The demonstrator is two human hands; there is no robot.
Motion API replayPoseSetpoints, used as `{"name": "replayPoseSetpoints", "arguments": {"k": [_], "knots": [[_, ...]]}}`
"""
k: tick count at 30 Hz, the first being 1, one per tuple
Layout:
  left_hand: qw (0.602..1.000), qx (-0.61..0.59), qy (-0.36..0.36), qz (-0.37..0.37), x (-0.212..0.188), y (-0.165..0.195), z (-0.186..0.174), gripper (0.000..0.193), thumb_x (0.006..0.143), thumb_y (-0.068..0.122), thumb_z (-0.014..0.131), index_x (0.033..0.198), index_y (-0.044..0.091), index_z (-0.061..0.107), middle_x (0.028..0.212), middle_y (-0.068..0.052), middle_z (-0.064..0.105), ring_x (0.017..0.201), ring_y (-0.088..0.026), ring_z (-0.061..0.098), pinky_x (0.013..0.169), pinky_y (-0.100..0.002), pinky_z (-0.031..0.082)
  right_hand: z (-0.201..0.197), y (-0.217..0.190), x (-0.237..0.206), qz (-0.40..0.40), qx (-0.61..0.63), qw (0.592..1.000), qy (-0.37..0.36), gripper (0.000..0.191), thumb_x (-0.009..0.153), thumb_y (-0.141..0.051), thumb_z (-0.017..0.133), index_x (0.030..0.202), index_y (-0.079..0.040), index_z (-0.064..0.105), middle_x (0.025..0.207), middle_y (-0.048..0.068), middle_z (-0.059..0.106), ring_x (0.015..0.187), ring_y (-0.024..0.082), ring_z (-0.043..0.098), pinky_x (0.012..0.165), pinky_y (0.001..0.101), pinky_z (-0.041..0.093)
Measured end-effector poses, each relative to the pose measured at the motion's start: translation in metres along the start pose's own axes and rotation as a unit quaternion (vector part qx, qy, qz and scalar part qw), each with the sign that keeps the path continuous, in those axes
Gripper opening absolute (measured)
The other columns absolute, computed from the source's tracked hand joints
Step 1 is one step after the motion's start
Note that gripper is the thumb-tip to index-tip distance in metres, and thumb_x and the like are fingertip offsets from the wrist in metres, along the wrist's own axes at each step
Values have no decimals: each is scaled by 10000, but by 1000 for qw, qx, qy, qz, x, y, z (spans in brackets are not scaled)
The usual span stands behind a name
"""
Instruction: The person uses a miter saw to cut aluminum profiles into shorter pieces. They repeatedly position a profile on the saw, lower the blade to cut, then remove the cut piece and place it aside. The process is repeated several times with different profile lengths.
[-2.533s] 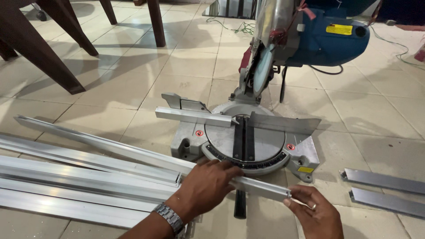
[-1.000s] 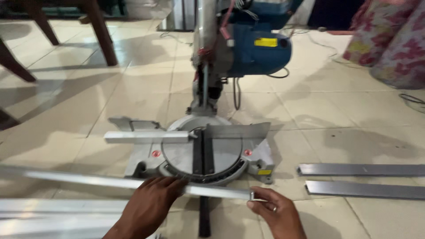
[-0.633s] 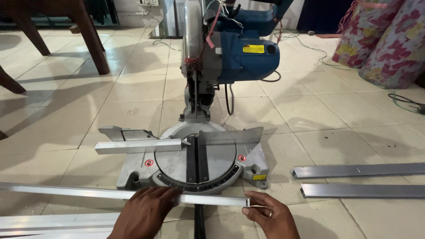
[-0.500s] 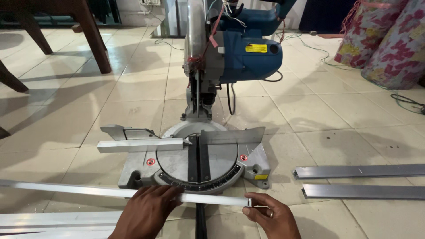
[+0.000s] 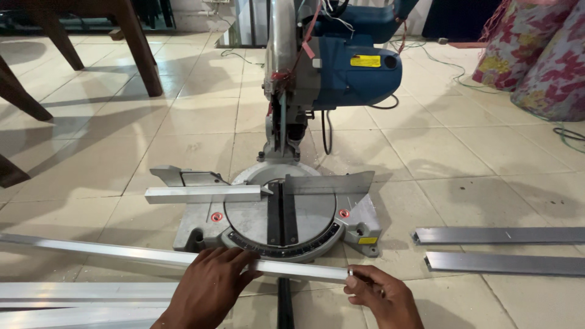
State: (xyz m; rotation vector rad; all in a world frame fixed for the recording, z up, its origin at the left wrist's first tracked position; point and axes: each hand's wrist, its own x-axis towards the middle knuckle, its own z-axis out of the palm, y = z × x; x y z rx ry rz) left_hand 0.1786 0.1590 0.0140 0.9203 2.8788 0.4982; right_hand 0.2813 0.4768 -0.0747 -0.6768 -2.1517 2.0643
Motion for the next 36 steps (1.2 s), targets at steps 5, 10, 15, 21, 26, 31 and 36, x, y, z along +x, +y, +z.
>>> {"name": "replayPoseSetpoints", "arguments": {"k": [5,10,15,21,26,31,36], "knots": [[998,-48,4,43,-12,1,-18,454,913,393,640,1289,139,672,1222,-94,698,1161,-310,612,1040,-461,420,2,-2,-5,-88,-41,995,-27,442,784,-118,822,1213,-29,763,1032,138,788,937,206,761,816,345,627],[994,-52,-89,27,-21,-5,-40,514,931,410,658,1350,119,597,1206,-121,673,1117,-289,650,1079,-465,405,21,-4,-17,-129,-75,989,-18,472,713,30,840,1171,-63,779,1178,93,756,1020,205,792,861,361,631],[995,-8,-85,59,-25,-13,-44,530,883,434,689,1356,200,638,1260,-81,665,1111,-285,647,1026,-508,418,26,2,-20,-115,-161,979,-56,625,726,-33,886,1313,-205,759,1332,14,682,1091,183,795,903,358,625],[987,-8,-157,-34,-30,-38,-48,554,933,398,632,1460,279,510,1302,-48,633,1069,-254,698,985,-426,543,34,13,-13,-304,-380,818,-307,655,1017,-218,581,1617,-261,321,1719,58,240,1544,291,317,1218,498,292],[978,22,-172,-119,-38,-75,-53,574,921,374,621,1485,409,519,1275,20,689,1069,-204,724,1003,-379,573,36,8,-21,-156,-461,806,-338,657,1019,-431,532,1622,-415,272,1723,-67,114,1551,193,266,1234,402,302],[961,117,-189,-164,-55,-118,-45,484,955,410,618,1429,372,527,1324,77,664,1248,-147,639,1078,-390,527,28,-5,-25,-136,-517,778,-331,697,992,-419,577,1621,-464,281,1715,-89,106,1548,184,297,1222,397,368],[919,144,-231,-284,-63,-143,-37,522,951,451,637,1456,386,527,1478,138,571,1361,-131,576,1106,-382,529,25,-2,-25,-122,-537,759,-347,666,1002,-445,560,1609,-470,287,1717,-104,106,1526,177,350,1200,389,416]]}}
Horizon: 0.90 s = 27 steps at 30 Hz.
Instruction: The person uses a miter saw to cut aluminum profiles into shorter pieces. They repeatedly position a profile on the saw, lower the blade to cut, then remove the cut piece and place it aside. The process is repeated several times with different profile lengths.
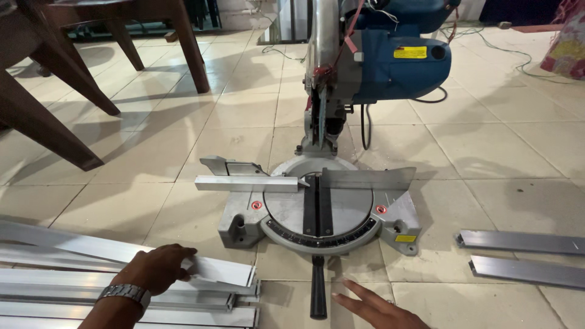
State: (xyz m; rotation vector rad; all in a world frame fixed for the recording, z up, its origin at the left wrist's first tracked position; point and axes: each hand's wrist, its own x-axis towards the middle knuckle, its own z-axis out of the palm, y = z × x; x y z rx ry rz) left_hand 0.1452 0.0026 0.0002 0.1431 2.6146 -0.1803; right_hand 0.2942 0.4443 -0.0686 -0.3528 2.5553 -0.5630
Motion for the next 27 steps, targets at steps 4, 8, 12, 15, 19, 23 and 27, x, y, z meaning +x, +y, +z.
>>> {"name": "replayPoseSetpoints", "arguments": {"k": [4,8,12,15,19,23,27], "knots": [[998,41,-8,-44,2,-1,0,633,973,440,655,1546,356,399,1577,120,454,1434,-155,488,1136,-468,478,1,5,-4,-5,5,1000,4,644,1004,-489,552,1598,-469,304,1709,-100,145,1500,192,406,1191,398,434],[993,108,-5,-51,-4,7,3,597,994,493,598,1545,359,412,1506,131,551,1406,-101,529,1181,-576,382,-3,10,-14,-10,15,1000,1,645,992,-487,550,1597,-473,326,1712,-106,169,1487,203,438,1185,421,430],[990,139,-6,-39,-12,11,11,592,997,517,569,1544,353,416,1467,123,598,1362,-97,582,1183,-575,391,-11,10,-23,-19,3,1000,-14,676,988,-505,577,1609,-460,315,1710,-89,150,1483,236,421,1190,444,409],[994,105,-31,-30,-13,10,18,610,983,496,601,1547,375,403,1553,118,504,1409,-137,548,1224,-634,343,-17,8,-30,-5,16,1000,-24,690,974,-508,606,1605,-472,327,1707,-98,140,1500,239,392,1202,448,387],[994,99,-38,-29,-10,8,29,664,1000,518,592,1587,394,308,1682,47,273,1500,-234,420,1198,-694,338,-24,5,-38,-7,37,999,-25,620,972,-525,578,1547,-463,353,1710,-104,172,1504,223,393,1216,432,387],[991,125,-32,-40,-5,10,31,515,1098,353,439,1595,377,307,1681,24,292,1481,-270,446,1134,-681,436,-25,10,-44,-17,11,999,-27,597,996,-519,583,1552,-442,381,1691,-92,246,1531,211,341,1217,438,336],[989,140,42,13,0,22,23,527,1043,402,511,1538,344,340,1655,12,268,1486,-240,397,1114,-643,440,-43,34,-60,17,10,999,50,631,916,-415,700,1516,-357,516,1523,-45,526,1442,197,472,1199,381,374]]}}
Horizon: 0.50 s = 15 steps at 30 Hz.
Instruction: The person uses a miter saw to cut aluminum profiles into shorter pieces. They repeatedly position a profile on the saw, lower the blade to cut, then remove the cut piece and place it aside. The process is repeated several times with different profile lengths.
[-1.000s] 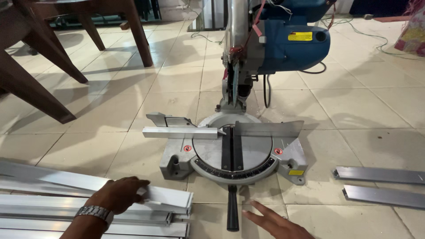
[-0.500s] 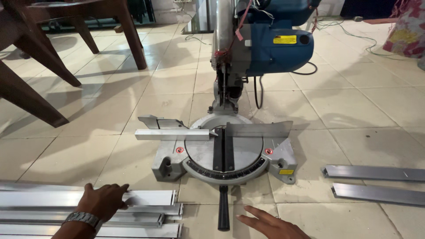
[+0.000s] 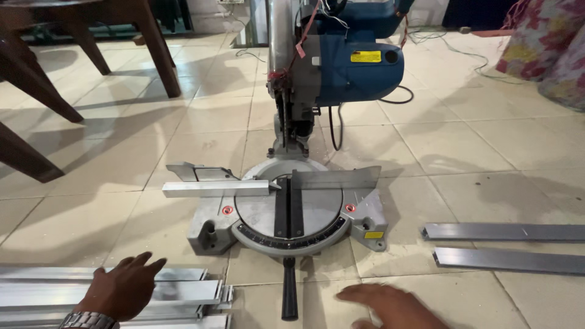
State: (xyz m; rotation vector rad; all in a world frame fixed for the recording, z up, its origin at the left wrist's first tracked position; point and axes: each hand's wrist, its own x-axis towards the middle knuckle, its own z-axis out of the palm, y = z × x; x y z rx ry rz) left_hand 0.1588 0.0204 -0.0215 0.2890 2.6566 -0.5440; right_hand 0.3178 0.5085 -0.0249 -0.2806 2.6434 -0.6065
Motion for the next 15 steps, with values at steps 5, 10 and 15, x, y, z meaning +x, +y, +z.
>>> {"name": "replayPoseSetpoints", "arguments": {"k": [5,10,15], "knots": [[985,-102,95,105,0,17,-29,463,1007,328,514,1467,308,457,1469,58,550,1271,-170,619,1026,-471,555,-68,65,-22,284,-14,958,41,369,975,-363,689,1343,-339,679,1387,-96,703,1277,136,660,1160,305,520],[975,-142,73,151,-10,34,-66,452,990,276,535,1440,317,514,1415,43,599,1172,-224,662,982,-421,559,-77,162,-23,392,-83,908,117,539,957,-237,725,1465,-323,568,1462,17,644,1372,214,619,1234,344,455],[971,-165,61,162,-17,40,-84,484,977,347,585,1458,315,533,1372,22,615,1193,-237,635,1013,-411,528,-41,225,3,282,-30,935,212,648,842,-74,757,1436,-247,565,1440,120,628,1346,276,598,1183,387,448]]}}
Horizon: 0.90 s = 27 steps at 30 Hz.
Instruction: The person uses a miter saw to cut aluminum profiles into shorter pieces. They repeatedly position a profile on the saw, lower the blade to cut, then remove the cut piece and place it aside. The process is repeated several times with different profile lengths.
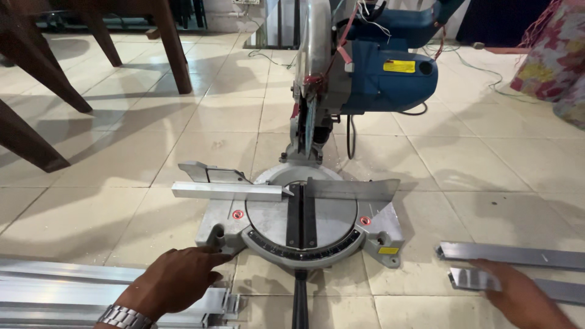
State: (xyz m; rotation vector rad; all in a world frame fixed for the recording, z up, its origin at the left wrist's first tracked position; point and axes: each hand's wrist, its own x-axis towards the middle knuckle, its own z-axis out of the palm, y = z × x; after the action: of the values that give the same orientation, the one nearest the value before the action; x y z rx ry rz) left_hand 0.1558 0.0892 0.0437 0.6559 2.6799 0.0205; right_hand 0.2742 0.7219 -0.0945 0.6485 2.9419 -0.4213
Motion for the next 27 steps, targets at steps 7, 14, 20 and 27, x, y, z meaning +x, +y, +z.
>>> {"name": "replayPoseSetpoints", "arguments": {"k": [7,14,20,27], "knots": [[997,-36,56,38,-9,3,-6,473,915,350,656,1380,265,629,1361,14,626,1181,-249,642,1011,-410,518,-2,-48,-8,81,-71,993,-36,468,920,-104,715,1350,-283,668,1330,74,732,1255,265,703,1124,381,540],[994,-70,66,55,-23,13,-19,420,926,333,644,1337,249,668,1314,18,669,1087,-247,688,982,-401,534,-32,-117,-39,79,-93,993,-1,474,615,-219,1015,1021,-193,773,1139,3,777,1150,188,715,1056,363,526],[992,-85,63,75,-27,28,-26,411,938,317,636,1344,260,669,1253,18,705,1065,-243,698,969,-413,534,-21,-143,-57,-47,-114,990,68,74,828,-160,782,826,-209,726,839,-52,794,889,126,785,828,295,638],[987,-89,81,103,-28,31,-24,401,931,309,659,1326,245,688,1229,-9,716,1071,-267,690,965,-427,525,-10,-116,-42,1,-67,998,18,351,743,-277,910,1029,-226,714,1131,-35,711,1146,161,687,1039,338,582]]}}
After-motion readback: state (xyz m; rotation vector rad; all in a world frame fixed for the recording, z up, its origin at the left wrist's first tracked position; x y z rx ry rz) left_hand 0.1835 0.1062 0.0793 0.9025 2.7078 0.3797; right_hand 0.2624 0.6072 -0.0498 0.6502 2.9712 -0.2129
